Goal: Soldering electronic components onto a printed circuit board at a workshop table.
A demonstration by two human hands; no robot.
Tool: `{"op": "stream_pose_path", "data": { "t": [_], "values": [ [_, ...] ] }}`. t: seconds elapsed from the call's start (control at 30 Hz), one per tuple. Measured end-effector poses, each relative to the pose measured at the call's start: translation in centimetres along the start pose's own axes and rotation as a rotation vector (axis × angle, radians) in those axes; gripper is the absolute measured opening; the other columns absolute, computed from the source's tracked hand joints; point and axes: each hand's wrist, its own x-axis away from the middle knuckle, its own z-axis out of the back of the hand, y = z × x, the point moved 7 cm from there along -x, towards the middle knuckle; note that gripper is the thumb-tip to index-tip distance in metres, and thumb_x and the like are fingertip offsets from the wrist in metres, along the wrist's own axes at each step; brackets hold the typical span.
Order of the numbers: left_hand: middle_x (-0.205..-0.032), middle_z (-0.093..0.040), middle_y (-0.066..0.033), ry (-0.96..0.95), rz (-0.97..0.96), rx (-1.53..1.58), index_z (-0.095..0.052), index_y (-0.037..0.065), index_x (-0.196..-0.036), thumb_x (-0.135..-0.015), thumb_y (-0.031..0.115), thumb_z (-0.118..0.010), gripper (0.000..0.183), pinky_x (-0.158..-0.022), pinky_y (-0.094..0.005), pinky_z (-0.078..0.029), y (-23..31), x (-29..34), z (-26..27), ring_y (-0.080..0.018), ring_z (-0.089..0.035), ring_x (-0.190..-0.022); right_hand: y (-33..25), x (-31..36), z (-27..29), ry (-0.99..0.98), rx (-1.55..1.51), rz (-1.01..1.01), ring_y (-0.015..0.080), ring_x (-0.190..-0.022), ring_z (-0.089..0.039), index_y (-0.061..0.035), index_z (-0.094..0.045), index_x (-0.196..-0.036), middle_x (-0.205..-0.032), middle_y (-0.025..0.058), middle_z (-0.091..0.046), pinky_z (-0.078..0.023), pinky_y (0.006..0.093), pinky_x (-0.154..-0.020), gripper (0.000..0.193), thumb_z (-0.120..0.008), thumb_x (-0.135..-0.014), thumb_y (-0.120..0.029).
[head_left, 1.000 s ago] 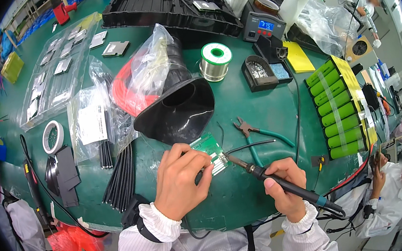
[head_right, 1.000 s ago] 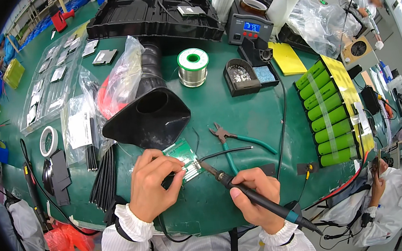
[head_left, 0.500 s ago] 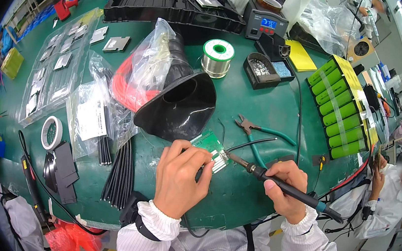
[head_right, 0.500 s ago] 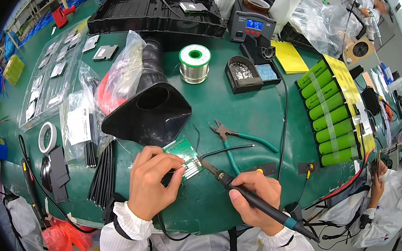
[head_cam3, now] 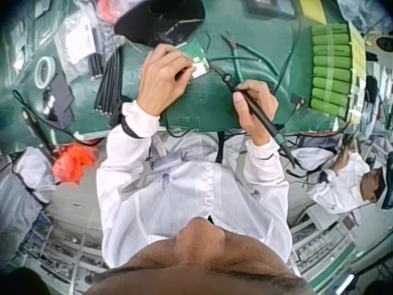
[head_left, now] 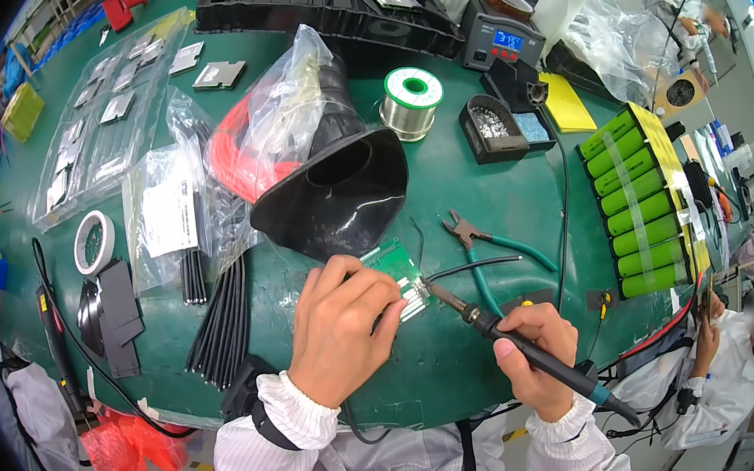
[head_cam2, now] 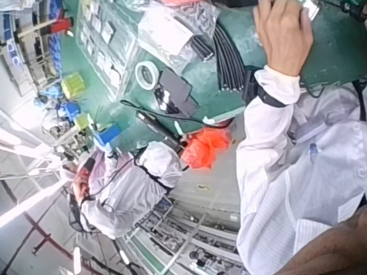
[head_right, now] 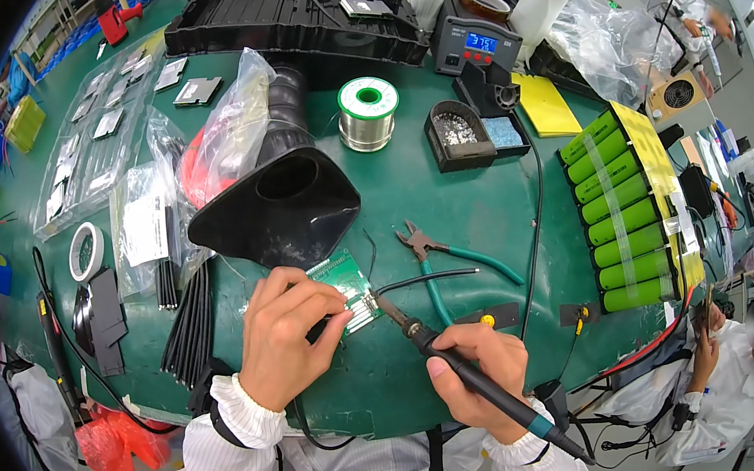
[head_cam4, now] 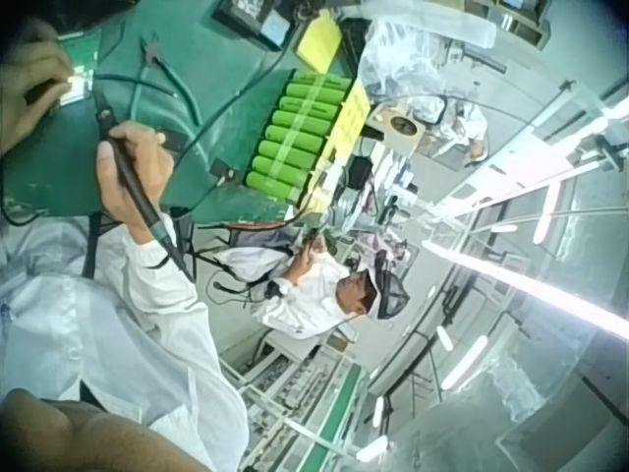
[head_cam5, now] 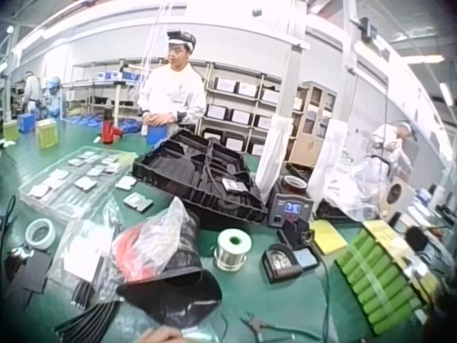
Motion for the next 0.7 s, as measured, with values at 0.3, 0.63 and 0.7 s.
{"op": "stream_pose_path", "data": {
  "t": [0.3,0.63,0.7],
  "values": [
    [-0.090,-0.072,0.0013,0.005,-0.014,-0.027,-0.072,0.007,-0.080,-0.070,0.008,-0.084,0.016,-0.082,-0.0384,-0.046,0.02,-0.01,-0.06,-0.0237,-0.061,-0.093,-0.34,-0.05,-0.06,0.002,0.017,0.035,0.0174,-0.049,-0.062,-0.0004,-0.060,-0.095,-0.061,0.0081,-0.066,-0.046,0.0279,-0.051,0.020,-0.072,-0.083,-0.012],
    [-0.090,-0.072,0.0015,0.006,-0.016,-0.028,-0.072,0.007,-0.079,-0.070,0.009,-0.084,0.015,-0.082,-0.0388,-0.045,0.09,-0.09,-0.05,-0.0240,-0.061,-0.093,-0.04,0.31,-0.05,0.010,0.006,0.005,0.0172,-0.048,-0.061,-0.0006,-0.060,-0.095,-0.060,0.0076,-0.065,-0.046,0.0278,-0.051,0.020,-0.072,-0.083,-0.011],
    [-0.090,-0.072,0.0015,0.001,-0.014,-0.035,-0.072,0.007,-0.079,-0.070,0.009,-0.084,0.015,-0.082,-0.0389,-0.045,0.13,-0.13,-0.05,-0.0240,-0.060,-0.093,-0.01,0.33,-0.09,0.011,0.000,0.000,0.0172,-0.048,-0.060,-0.0006,-0.060,-0.095,-0.060,0.0076,-0.065,-0.045,0.0278,-0.051,0.019,-0.072,-0.083,-0.011]
  ]
}}
